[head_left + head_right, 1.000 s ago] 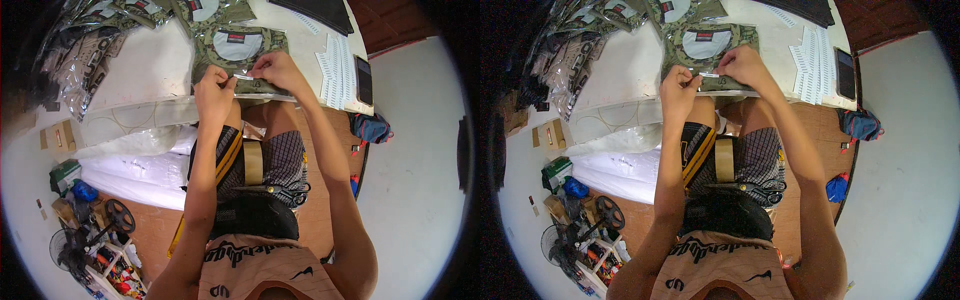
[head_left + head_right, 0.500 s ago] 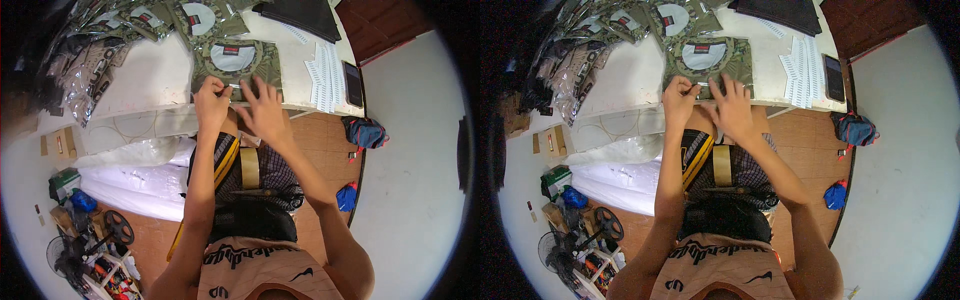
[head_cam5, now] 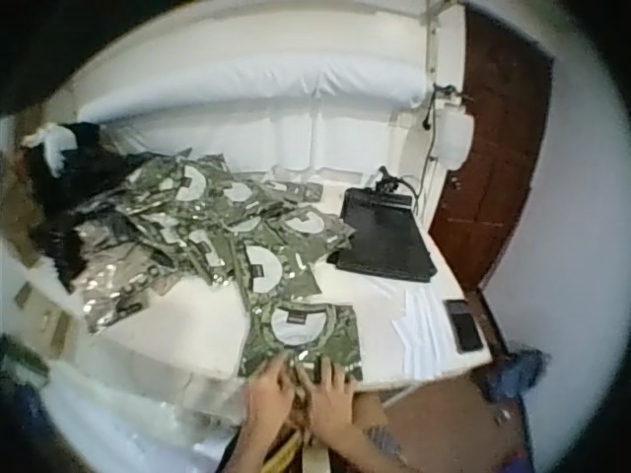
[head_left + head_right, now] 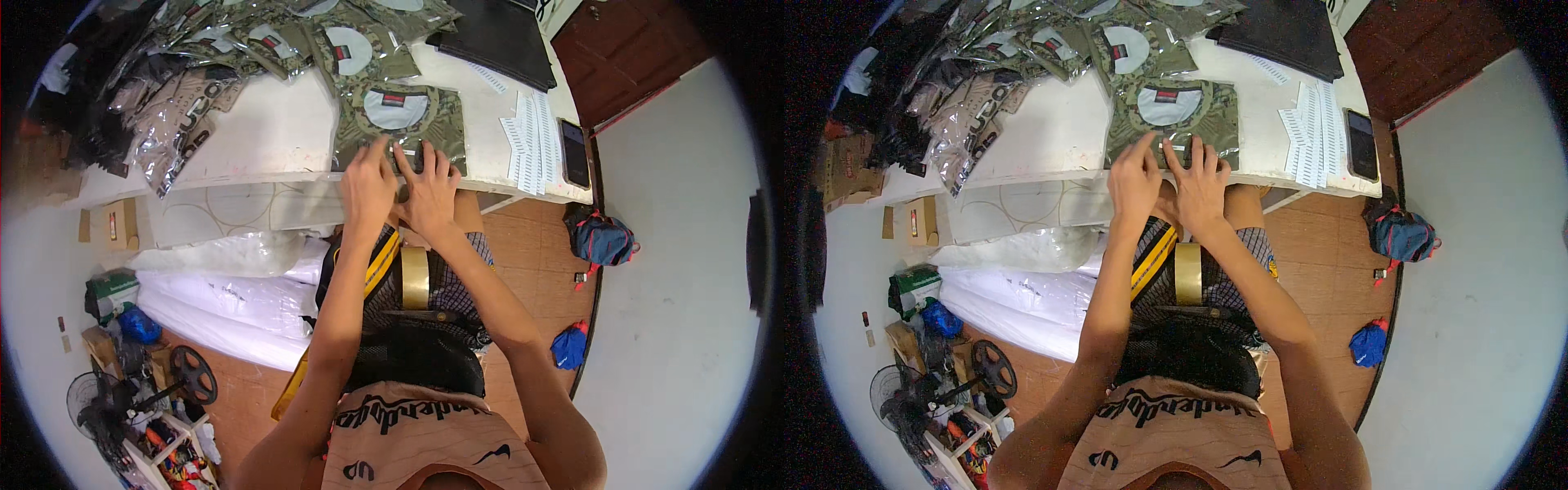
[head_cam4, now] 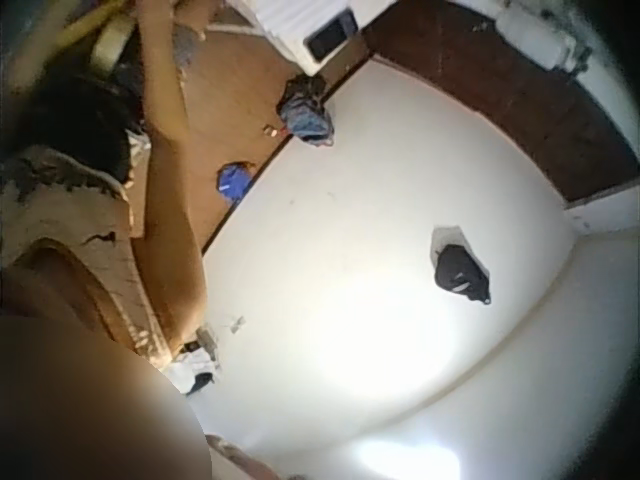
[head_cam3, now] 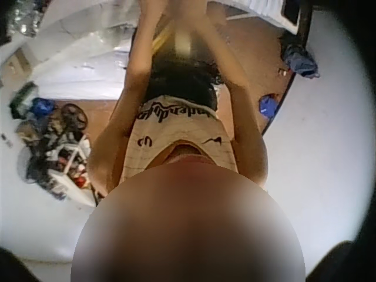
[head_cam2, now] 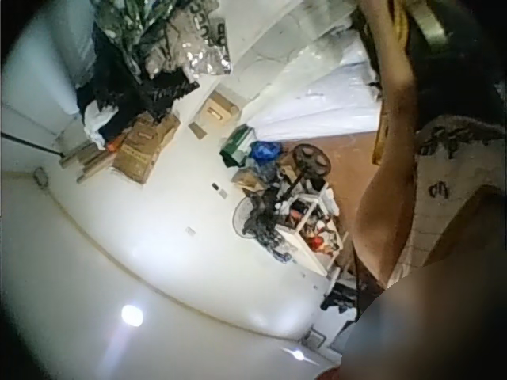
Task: Cutting labels with scissors and sticking them onto packaged shirts.
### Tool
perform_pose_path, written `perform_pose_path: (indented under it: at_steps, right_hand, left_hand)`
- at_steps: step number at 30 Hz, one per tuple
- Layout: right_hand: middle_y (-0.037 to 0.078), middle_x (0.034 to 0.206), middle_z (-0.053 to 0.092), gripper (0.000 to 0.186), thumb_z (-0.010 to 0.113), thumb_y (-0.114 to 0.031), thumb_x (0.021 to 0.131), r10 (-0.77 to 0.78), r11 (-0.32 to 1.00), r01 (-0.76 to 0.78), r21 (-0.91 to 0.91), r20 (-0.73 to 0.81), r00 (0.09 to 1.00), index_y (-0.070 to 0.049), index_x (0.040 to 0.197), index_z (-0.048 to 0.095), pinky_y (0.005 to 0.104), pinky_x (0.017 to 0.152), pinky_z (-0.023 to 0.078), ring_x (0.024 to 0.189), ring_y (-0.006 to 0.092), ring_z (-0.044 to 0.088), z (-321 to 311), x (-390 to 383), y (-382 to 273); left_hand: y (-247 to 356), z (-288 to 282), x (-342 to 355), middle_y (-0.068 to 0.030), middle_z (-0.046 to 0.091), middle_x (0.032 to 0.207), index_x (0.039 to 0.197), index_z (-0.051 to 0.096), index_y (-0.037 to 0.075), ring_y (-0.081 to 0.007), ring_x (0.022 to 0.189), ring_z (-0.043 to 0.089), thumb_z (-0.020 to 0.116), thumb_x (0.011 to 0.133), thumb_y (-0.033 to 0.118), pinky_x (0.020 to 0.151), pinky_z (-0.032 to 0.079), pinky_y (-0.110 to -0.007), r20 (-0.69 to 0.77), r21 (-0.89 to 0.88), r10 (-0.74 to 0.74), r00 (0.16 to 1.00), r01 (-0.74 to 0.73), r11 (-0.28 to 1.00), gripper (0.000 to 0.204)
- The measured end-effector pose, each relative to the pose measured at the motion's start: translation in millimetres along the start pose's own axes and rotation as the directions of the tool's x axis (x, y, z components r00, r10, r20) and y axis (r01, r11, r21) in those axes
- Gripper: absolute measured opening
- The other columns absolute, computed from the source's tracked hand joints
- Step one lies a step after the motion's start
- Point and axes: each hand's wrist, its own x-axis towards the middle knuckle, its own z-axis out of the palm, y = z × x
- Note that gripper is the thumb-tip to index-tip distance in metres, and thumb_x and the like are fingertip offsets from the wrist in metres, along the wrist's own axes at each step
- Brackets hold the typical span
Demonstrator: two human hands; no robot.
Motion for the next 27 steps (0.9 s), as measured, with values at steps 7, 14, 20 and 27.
perform_pose_path:
  at_steps: [7, 14, 20, 27]
  right_hand:
    - [0.021, 0.142, 0.035, 0.085, 0.072, -0.03, 0.071, -0.022, 0.993, 0.025, 0.113, -0.023, 0.999, -0.018, 0.146, 0.035, 0.0486, 0.099, 0.029, 0.126, 0.0367, 0.035, -6, -4, 9]
    - [0.02, 0.141, 0.036, 0.094, 0.077, -0.036, 0.07, 0.061, 0.962, -0.044, 0.27, -0.055, 0.997, -0.013, 0.148, 0.029, 0.0484, 0.099, 0.031, 0.124, 0.0389, 0.037, -6, -8, 12]
    - [0.021, 0.141, 0.036, 0.086, 0.072, -0.027, 0.074, 0.03, 0.998, -0.028, 0.064, -0.036, 0.999, -0.013, 0.148, 0.03, 0.0455, 0.098, 0.031, 0.124, 0.036, 0.037, -3, -4, 7]
    - [0.02, 0.138, 0.041, 0.082, 0.075, -0.018, 0.07, 0.021, 0.98, -0.007, 0.197, -0.069, 0.997, -0.013, 0.143, 0.039, 0.0449, 0.096, 0.036, 0.122, 0.0358, 0.04, -7, -6, 14]
  left_hand:
    - [6, -3, -22, -0.0233, 0.068, 0.085, 0.152, 0.017, 0.024, -0.0413, 0.078, 0.066, 0.059, 0.079, 0.012, 0.072, 0.052, -0.051, 0.58, 0.285, -0.27, 0.769, 0.118, 0.951, 0.085]
    - [-2, -13, -20, -0.0238, 0.067, 0.079, 0.153, 0.01, 0.022, -0.0413, 0.08, 0.066, 0.06, 0.082, 0.024, 0.075, 0.051, -0.051, 0.447, 0.388, -0.493, 0.746, 0.336, 0.859, 0.087]
    - [13, -8, -17, -0.0257, 0.067, 0.083, 0.152, 0.013, 0.02, -0.0436, 0.08, 0.065, 0.061, 0.081, 0.021, 0.076, 0.052, -0.049, 0.572, 0.293, -0.264, 0.776, 0.107, 0.95, 0.085]
    - [13, -11, -34, -0.0259, 0.067, 0.085, 0.152, 0.007, 0.014, -0.0444, 0.082, 0.065, 0.063, 0.082, 0.028, 0.079, 0.05, -0.052, 0.481, 0.266, -0.399, 0.781, 0.304, 0.915, 0.09]
